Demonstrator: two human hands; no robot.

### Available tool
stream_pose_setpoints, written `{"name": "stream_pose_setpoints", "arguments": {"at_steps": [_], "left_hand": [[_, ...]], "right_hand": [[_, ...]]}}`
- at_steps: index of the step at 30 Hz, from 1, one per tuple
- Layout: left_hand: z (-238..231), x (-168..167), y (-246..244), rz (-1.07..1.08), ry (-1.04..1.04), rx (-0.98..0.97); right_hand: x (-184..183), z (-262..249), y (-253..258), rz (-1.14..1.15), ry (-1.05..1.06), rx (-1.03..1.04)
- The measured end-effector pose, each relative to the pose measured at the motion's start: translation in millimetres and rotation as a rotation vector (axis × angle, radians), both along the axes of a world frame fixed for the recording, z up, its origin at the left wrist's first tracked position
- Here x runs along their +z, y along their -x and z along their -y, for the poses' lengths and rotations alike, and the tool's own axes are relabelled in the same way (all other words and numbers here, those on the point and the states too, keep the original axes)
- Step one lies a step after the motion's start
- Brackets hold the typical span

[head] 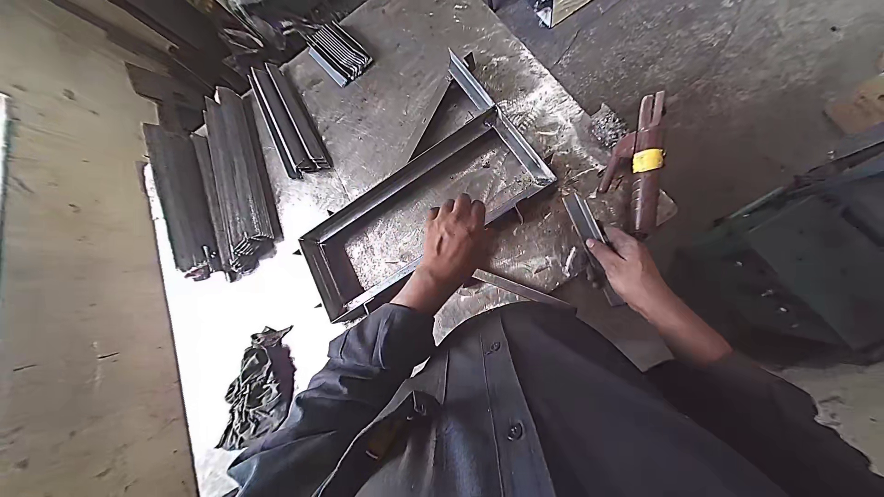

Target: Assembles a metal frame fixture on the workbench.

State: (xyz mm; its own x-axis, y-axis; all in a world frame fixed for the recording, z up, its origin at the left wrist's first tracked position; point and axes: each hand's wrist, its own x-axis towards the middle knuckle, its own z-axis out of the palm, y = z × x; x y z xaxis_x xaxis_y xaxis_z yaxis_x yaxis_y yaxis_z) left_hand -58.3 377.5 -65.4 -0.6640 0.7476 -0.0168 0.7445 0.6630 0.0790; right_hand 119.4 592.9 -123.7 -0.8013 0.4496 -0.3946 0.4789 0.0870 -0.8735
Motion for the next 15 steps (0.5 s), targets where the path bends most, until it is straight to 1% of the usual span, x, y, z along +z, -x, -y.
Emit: {"name": "stream_pose_setpoints", "arguments": {"at_steps": [2,4,7,11,15], "left_hand": [[4.8,-5.6,11.1,0.103,0.189,0.108],[7.6,-15.0,17.3,0.158,0.321,0.139],[14.7,-32.3,24.3,0.192,0.361,0.052],[16.9,-36.1,33.3,0.263,0.347,-0.045],[11.3,-30.0,38.0,0.322,0.381,-0.044]], "right_hand": [[-6.1,-1.1,14.6,0.008,0.003,0.007],[-9.1,2.1,27.8,0.041,0.009,0.008],[-10.2,7.8,37.4,0.074,0.012,-0.007],[-11.9,8.3,37.3,0.065,0.021,-0.028],[-8.0,4.5,40.2,0.159,-0.157,0.049]]}}
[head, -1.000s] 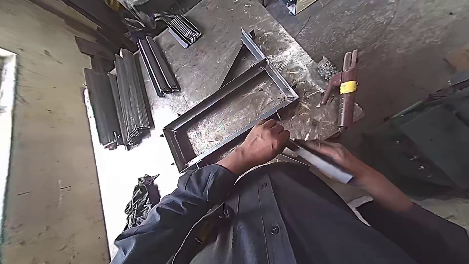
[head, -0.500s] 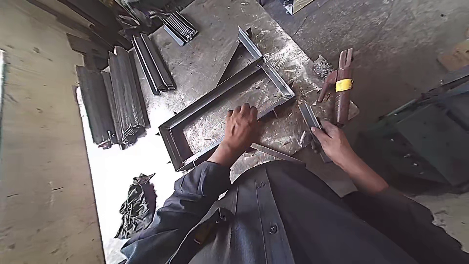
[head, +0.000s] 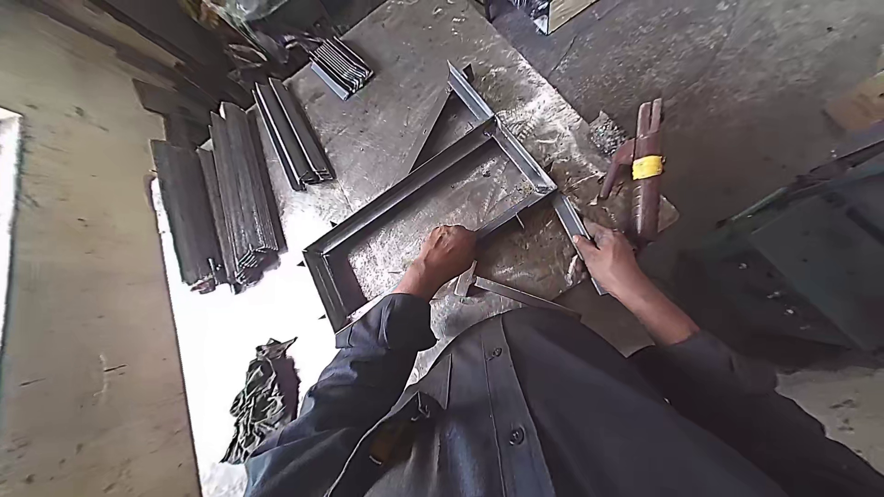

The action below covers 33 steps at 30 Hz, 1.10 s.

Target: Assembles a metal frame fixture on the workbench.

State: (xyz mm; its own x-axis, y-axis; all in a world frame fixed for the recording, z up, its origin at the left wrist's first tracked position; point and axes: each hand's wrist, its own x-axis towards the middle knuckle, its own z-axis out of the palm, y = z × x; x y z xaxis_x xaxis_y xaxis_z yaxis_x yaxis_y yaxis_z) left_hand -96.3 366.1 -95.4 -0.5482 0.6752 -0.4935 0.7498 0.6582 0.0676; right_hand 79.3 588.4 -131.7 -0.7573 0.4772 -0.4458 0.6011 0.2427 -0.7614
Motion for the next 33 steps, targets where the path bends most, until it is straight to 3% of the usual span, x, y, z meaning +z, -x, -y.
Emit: {"name": "stream_pose_setpoints", "arguments": {"at_steps": [2,6,11,14,19,24,26,28,31,33], "left_hand": [[-1.0,0.6,-0.6,0.011,0.004,-0.003],[-0.5,1.0,0.2,0.020,0.007,0.014],[-3.3,3.5,1.3,0.037,0.036,0.021],[0.0,1.4,1.6,0.037,0.004,0.015],[-0.6,11.1,3.7,0.085,-0.007,0.050],[5.3,7.1,2.1,0.029,-0.088,-0.003],[9.8,3.0,1.6,-0.018,-0.158,-0.038],[10.3,4.7,-0.1,-0.027,-0.157,-0.034],[8.4,5.8,1.2,-0.022,-0.170,-0.009],[12.5,2.3,0.8,-0.024,-0.196,-0.009]], "right_hand": [[-2.0,0.0,-0.5,0.003,0.015,-0.002],[0.0,-8.8,1.1,-0.067,0.248,-0.072],[6.8,0.2,13.3,0.054,-0.029,0.029],[7.4,1.4,17.0,0.028,0.072,-0.003],[49.0,-5.1,25.6,0.029,0.235,0.010],[3.2,9.9,13.4,-0.055,0.080,-0.024],[1.0,11.5,24.4,-0.072,0.218,-0.117],[23.4,9.4,35.7,-0.011,0.322,-0.156],[41.2,-2.6,37.6,-0.001,0.374,-0.160],[32.3,-2.6,28.8,-0.010,0.393,-0.171]]}}
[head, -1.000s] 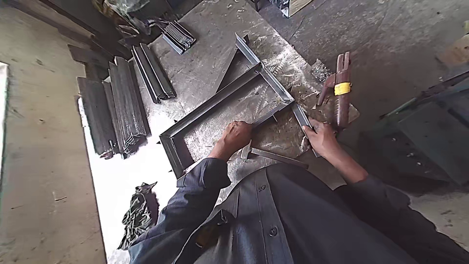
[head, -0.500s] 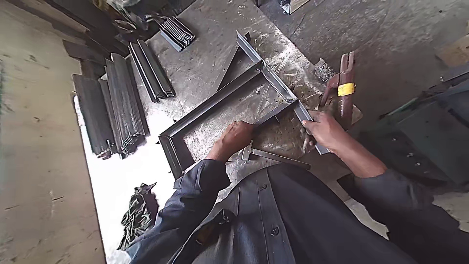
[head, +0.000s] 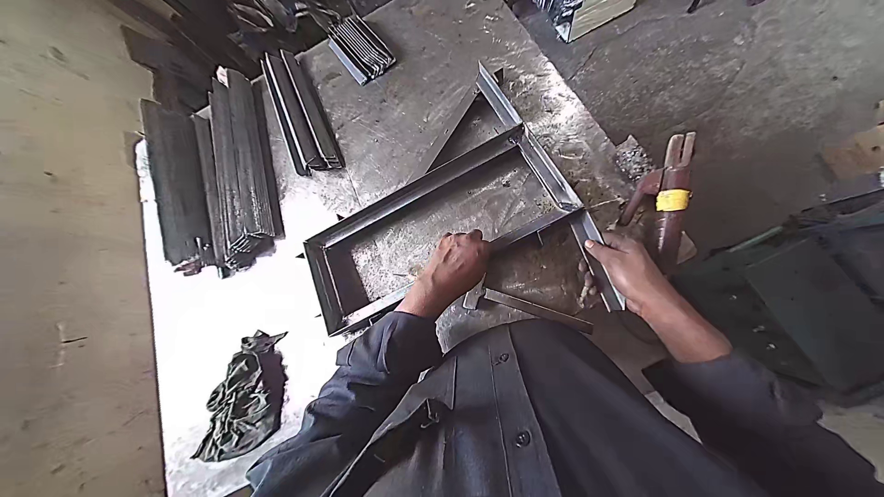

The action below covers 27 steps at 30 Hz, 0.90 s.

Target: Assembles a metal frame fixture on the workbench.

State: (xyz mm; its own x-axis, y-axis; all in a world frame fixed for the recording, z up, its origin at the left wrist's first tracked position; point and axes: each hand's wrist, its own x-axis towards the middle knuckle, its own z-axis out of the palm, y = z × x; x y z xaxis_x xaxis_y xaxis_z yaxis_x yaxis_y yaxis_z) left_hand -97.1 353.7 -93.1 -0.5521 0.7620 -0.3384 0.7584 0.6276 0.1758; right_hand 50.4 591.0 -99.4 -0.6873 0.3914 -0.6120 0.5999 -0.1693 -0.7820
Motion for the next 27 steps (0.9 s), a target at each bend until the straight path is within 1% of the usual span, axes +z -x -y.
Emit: {"name": "stream_pose_setpoints", "arguments": {"at_steps": [4,7,10,13,14,18,19,20,22,23,25,27], "left_hand": [[6.8,-8.0,-1.3,-0.062,-0.118,0.027],[6.4,-4.3,-9.4,-0.014,-0.104,0.184],[9.6,5.6,-12.8,0.074,0.019,0.372],[15.6,14.3,-13.0,0.061,0.118,0.422],[17.3,15.8,-13.0,0.050,0.131,0.421],[20.7,14.6,-13.2,0.005,0.129,0.396],[22.0,17.8,-14.6,-0.023,0.115,0.385],[23.0,25.1,-15.5,-0.055,0.099,0.376],[27.4,47.5,-12.1,-0.142,-0.004,0.347],[32.7,59.7,-4.2,-0.208,-0.078,0.338],[43.5,95.9,15.3,-0.241,-0.142,0.384],[58.1,135.4,26.9,-0.245,-0.199,0.455]], "right_hand": [[-26.0,12.7,-5.9,0.041,-0.084,0.023],[-26.2,19.8,0.6,0.101,-0.138,0.020],[4.6,11.0,5.5,0.141,0.020,-0.032],[21.2,4.1,1.5,0.077,0.304,-0.103],[19.3,7.5,0.2,0.058,0.325,-0.105],[-3.1,23.6,7.1,0.070,0.254,-0.043],[-5.3,25.2,7.2,0.050,0.156,-0.004],[-4.5,23.7,5.6,0.019,-0.017,0.100],[5.1,17.1,-4.2,-0.052,-0.503,0.407],[9.9,16.2,-7.6,-0.076,-0.678,0.552],[9.8,20.2,-15.0,-0.053,-0.881,0.816],[-5.9,29.1,-24.7,-0.048,-1.078,0.963]]}}
